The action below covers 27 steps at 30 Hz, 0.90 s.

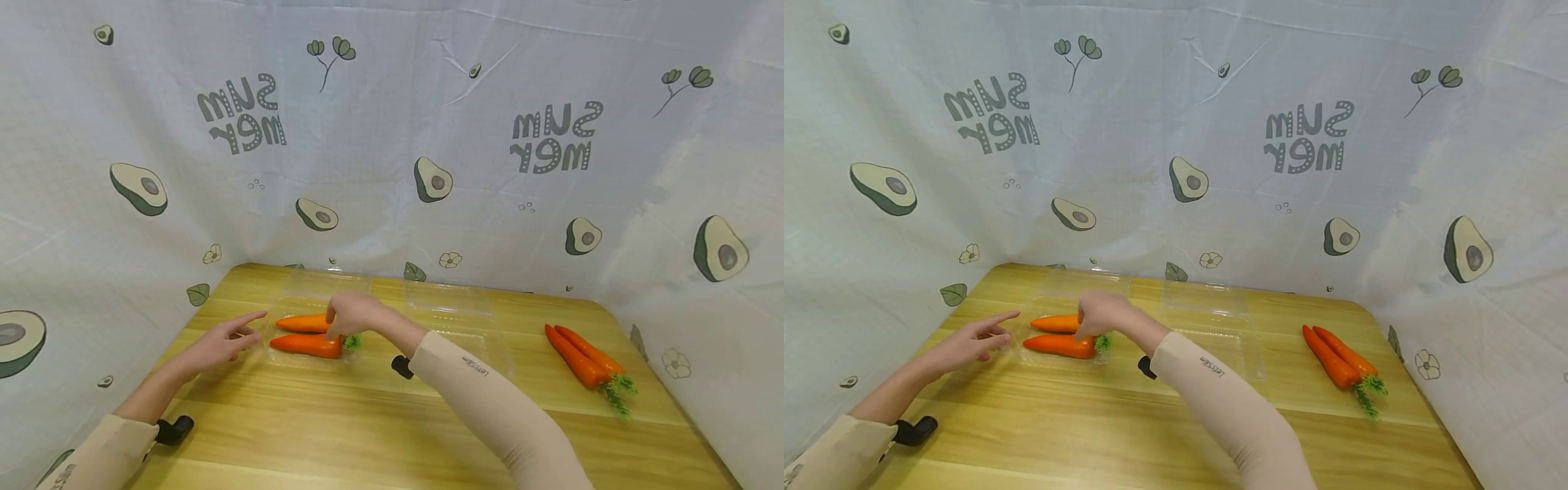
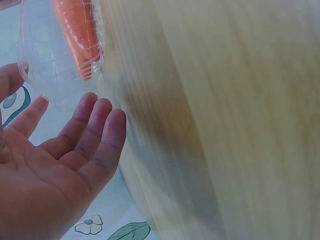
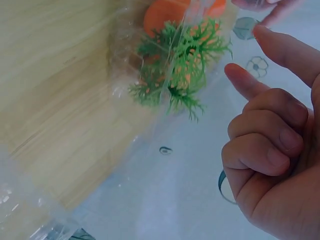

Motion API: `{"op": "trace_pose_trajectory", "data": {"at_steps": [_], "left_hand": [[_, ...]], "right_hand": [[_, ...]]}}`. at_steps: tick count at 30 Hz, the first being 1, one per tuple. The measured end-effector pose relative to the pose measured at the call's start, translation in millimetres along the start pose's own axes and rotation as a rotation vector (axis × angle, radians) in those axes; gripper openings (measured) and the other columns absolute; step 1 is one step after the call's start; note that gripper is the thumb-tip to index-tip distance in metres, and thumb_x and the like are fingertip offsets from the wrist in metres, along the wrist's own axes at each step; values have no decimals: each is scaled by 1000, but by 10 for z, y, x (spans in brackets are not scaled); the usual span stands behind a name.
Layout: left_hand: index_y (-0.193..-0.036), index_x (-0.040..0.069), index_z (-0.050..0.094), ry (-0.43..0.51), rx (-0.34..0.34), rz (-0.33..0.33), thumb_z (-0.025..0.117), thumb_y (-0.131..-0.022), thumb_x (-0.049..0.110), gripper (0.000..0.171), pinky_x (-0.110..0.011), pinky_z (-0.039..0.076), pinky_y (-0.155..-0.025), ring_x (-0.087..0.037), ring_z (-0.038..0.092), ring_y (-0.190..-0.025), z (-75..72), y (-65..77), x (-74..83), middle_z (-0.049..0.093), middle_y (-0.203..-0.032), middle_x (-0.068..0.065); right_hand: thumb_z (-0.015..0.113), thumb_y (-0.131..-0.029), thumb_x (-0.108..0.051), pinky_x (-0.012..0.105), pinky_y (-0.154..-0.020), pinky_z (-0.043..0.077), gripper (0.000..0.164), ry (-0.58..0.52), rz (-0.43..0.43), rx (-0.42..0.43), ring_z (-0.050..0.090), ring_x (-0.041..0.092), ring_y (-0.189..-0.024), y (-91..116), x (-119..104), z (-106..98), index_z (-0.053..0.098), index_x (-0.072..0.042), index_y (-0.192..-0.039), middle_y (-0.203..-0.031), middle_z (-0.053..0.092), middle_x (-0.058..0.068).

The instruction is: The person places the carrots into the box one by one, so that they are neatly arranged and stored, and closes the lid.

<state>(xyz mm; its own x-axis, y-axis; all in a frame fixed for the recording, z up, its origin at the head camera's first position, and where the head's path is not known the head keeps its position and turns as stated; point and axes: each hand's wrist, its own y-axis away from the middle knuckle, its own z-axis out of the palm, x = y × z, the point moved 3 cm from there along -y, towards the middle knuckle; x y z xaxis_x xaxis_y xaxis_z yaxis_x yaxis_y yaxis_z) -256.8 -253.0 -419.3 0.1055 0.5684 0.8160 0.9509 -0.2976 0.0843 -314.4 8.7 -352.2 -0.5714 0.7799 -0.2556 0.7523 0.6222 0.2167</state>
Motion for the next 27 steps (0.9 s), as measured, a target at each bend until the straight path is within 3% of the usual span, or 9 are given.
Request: {"op": "trace_pose_trajectory", "data": {"at_steps": [2,4,10,18,24,27], "left_hand": [[-158,9,32,7,-3,12,55,-105,26,61,-37,50,-72,-28,58,-101,5,3,5,54,-133,-29],[-158,9,32,9,-1,21,56,-105,26,61,-37,50,-72,-29,58,-102,6,3,5,54,-132,-29],[-157,9,34,-4,19,22,56,-104,27,60,-37,51,-73,-28,59,-103,1,-15,-23,55,-131,-27],[-155,6,38,-65,51,20,57,-104,29,58,-37,51,-74,-28,57,-103,0,-35,-9,59,-126,-21],[-151,3,44,-158,101,41,58,-103,31,57,-54,48,-92,-42,52,-122,19,-30,99,59,-131,-24],[-149,2,46,-178,126,39,58,-103,31,56,-61,45,-95,-48,47,-128,25,-41,142,55,-137,-28]], "right_hand": [[78,-88,-31,33,-85,54,34,-27,-13,17,66,19,-106,46,51,-27,77,-11,-115,-122,71,0],[76,-89,-28,33,-86,54,34,-56,-32,39,66,20,-106,95,101,-57,76,-9,-117,-125,70,3],[75,-90,-24,30,-73,47,33,-143,-46,79,54,16,-74,237,258,-123,75,-5,-117,-118,71,7],[74,-90,-22,27,-61,39,36,-234,-43,99,45,14,-63,374,447,-168,73,-1,-119,-87,66,7],[74,-90,-23,27,-55,34,36,-275,-16,123,37,12,-54,509,612,-211,73,-2,-120,-61,50,-1],[75,-90,-23,26,-53,31,35,-303,6,141,32,11,-51,584,704,-222,74,-2,-119,-55,41,-4]]}}
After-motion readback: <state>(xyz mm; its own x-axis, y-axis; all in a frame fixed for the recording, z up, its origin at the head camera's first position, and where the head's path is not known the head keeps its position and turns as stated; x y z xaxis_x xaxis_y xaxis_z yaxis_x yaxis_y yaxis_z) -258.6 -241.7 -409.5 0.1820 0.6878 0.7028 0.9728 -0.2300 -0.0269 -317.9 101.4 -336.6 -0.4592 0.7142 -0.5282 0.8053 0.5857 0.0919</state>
